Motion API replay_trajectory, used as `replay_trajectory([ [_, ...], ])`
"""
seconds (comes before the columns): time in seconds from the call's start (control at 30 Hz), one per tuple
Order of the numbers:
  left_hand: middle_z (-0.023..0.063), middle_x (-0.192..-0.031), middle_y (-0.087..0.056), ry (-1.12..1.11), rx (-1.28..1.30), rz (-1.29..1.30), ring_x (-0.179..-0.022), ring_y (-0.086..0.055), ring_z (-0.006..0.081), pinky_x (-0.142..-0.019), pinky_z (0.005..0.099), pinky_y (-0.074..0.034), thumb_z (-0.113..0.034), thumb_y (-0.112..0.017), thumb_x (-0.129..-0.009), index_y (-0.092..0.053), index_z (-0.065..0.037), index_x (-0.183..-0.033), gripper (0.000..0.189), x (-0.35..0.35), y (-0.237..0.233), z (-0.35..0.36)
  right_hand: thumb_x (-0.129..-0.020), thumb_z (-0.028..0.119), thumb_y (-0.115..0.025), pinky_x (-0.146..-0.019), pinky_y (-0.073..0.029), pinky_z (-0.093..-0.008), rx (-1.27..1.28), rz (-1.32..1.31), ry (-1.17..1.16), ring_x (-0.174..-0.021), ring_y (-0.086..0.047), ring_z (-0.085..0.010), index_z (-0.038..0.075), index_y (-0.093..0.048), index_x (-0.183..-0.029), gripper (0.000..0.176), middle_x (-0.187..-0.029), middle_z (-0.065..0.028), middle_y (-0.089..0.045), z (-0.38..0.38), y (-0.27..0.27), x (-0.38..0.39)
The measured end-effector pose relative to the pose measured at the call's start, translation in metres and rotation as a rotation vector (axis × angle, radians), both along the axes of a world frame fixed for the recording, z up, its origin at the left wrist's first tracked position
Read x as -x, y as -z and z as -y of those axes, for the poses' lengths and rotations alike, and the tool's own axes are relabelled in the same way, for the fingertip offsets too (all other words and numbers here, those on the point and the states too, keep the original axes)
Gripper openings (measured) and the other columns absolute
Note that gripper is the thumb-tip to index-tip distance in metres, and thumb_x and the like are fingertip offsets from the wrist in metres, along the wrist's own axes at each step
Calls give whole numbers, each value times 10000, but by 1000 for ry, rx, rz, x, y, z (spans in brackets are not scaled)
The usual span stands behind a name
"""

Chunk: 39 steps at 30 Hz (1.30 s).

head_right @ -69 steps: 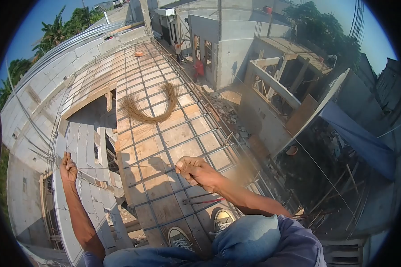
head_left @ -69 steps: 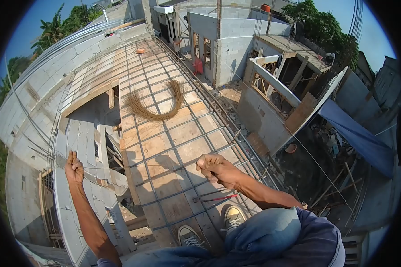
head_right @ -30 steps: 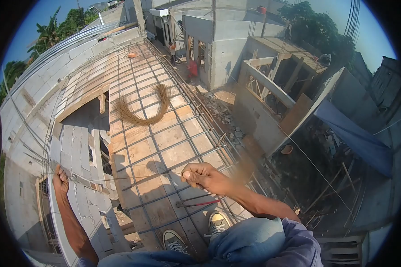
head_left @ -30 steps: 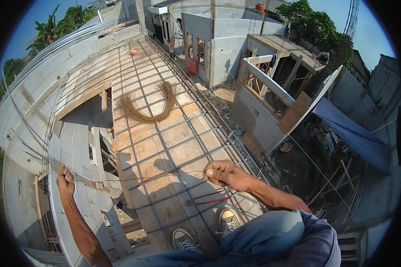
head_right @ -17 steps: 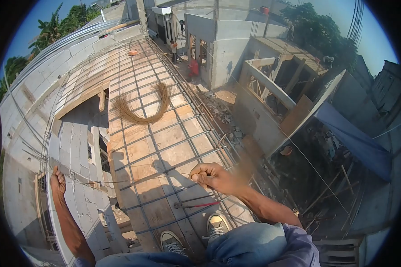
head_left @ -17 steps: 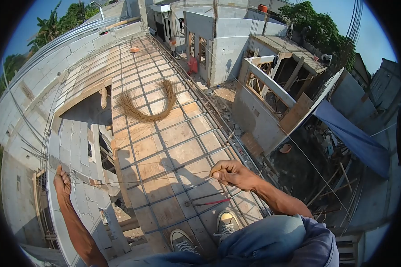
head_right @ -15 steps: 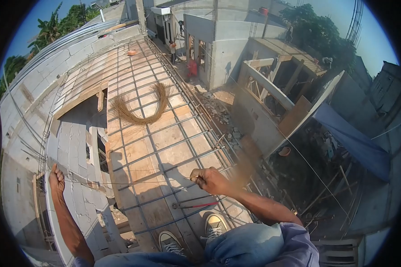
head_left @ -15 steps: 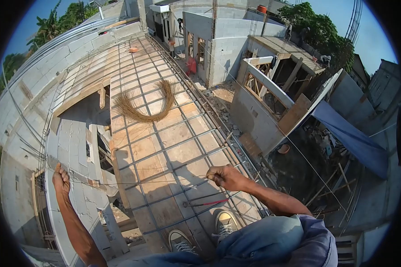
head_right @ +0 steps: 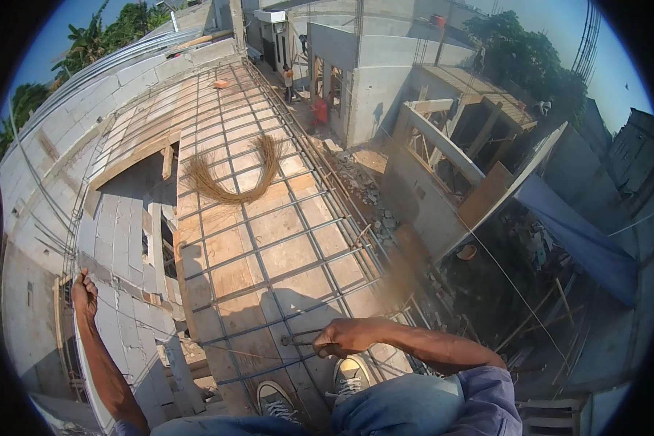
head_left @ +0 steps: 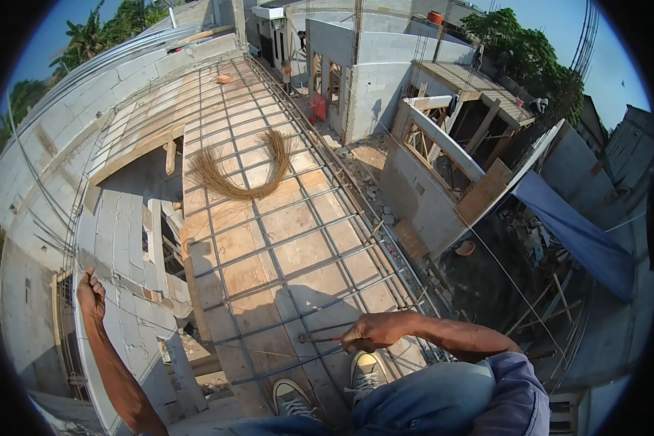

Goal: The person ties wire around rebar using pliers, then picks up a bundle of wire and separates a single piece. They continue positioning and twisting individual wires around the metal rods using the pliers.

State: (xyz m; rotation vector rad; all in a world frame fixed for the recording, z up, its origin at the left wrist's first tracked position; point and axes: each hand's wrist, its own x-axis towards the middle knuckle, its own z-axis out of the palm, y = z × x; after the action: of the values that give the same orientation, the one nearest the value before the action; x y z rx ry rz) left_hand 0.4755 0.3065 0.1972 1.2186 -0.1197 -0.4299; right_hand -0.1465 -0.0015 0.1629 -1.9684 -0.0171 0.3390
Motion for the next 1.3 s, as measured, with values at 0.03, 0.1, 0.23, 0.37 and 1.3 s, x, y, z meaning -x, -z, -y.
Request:
replay_trajectory([
  [0.03,-38,-673,-381,-37,-15,-15,-484,-296,49,-409,180,-297,-177,-346,-1027,-507,-3,-1163,274,0,-3,-1,-958,191,-533,-623,-425,-361,-285,82,-164,-679,-554,-194,22,-600,-918,186,-705,-74,-571,-5,-6,5],
  [0.1,-38,-667,-434,47,-9,12,-490,-385,46,-437,172,-394,-183,-369,-1022,-506,9,-1188,289,-9,2,-21,-969,220,-523,-609,-425,-355,-453,-33,-104,-670,-544,-189,21,-608,-949,217,-698,-59,-568,12,-44,16],
  [0.23,32,-743,-627,126,-141,113,-623,-612,80,-518,189,-541,-213,-471,-995,-532,28,-1164,300,0,-1,-30,-965,132,-511,-561,-429,-337,-608,32,721,-599,-524,-221,-2,-614,-1041,186,-719,-60,-610,53,-48,26],
  [0.37,64,-745,-644,219,-196,236,-582,-606,95,-486,173,-516,-262,-591,-938,-540,37,-1134,361,15,-12,-17,-945,144,-527,-578,-421,-322,452,-109,339,-620,-524,-206,29,-622,-1025,169,-702,-39,-575,38,-1,23],
  [1.3,-18,-591,-546,-14,-367,351,-489,-522,75,-431,182,-417,-387,-690,-860,-581,-94,-792,320,0,-8,-67,-920,186,-596,-596,-394,-300,-349,-128,-83,-689,-506,-134,8,-636,-1009,203,-781,-52,-579,43,-26,41],
])
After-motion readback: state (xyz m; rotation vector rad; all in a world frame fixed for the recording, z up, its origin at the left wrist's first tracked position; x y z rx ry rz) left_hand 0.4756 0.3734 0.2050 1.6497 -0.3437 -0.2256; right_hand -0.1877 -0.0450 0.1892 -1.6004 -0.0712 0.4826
